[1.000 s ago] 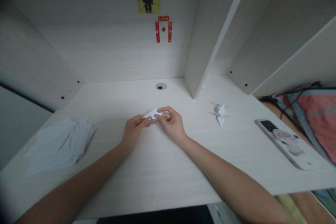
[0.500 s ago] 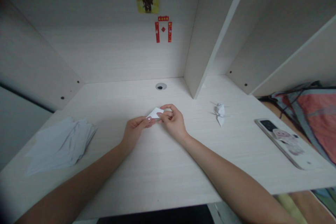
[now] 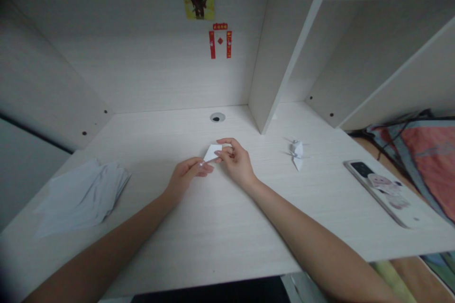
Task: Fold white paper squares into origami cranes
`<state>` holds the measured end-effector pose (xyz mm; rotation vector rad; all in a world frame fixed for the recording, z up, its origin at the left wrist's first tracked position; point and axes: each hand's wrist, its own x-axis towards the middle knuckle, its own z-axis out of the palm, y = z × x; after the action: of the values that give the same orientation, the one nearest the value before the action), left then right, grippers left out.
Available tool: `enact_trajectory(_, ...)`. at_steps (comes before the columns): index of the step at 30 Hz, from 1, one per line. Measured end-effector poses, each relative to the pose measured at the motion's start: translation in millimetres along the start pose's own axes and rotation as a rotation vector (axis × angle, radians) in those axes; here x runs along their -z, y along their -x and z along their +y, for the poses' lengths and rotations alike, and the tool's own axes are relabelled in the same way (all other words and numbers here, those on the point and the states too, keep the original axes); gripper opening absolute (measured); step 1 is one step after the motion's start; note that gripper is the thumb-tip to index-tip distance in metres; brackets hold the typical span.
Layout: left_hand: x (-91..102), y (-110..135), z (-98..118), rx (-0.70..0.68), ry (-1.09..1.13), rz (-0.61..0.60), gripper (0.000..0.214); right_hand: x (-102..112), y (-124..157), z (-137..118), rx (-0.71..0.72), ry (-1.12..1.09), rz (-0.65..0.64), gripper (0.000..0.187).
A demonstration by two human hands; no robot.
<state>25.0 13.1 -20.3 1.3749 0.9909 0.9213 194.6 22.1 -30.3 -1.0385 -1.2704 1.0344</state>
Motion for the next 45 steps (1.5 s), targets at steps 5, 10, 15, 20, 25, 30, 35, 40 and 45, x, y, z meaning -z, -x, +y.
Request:
enact_trajectory(5, -3.4, -1, -1, 0.029, -0.104, 0.087, 0.030, -2, 3, -2, 0.042, 0.054, -0.045, 0.036)
enact_trajectory(10, -1.8, -4, -3, 0.014, -0.072, 0.192, 0.031, -9, 3, -2, -0.065, -0.175, 0.003, 0.053)
enact_trajectory(15, -1.3, -4, -4, -0.023, -0.078, 0.183, 0.029, -12, 7, 2, -0.175, -0.108, -0.114, 0.026)
enact_trajectory(20, -2.9, -2, -5, -0.052, -0.115, 0.138, 0.027, -10, 8, 7, -0.247, -0.106, -0.126, 0.029)
enact_trajectory(25, -3.1, -1, -3, -0.047, -0.121, 0.123, 0.027, -8, 8, 4, -0.276, -0.133, -0.158, 0.031)
enact_trajectory(30, -3.1, -1, -1, -0.008, -0.119, 0.134, 0.029, -6, 7, 1, -0.293, -0.133, -0.153, 0.031)
enact_trajectory(35, -2.5, -2, -3, 0.002, -0.116, 0.134, 0.029, -2, 3, 3, -0.287, -0.116, -0.170, 0.032)
enact_trajectory(40, -3.0, -2, -4, 0.009, -0.104, 0.137, 0.029, 1, 1, 0, -0.281, -0.107, -0.177, 0.034)
enact_trajectory(45, -3.6, -1, -1, 0.012, -0.104, 0.137, 0.029, 3, 0, -1, -0.281, -0.122, -0.196, 0.033)
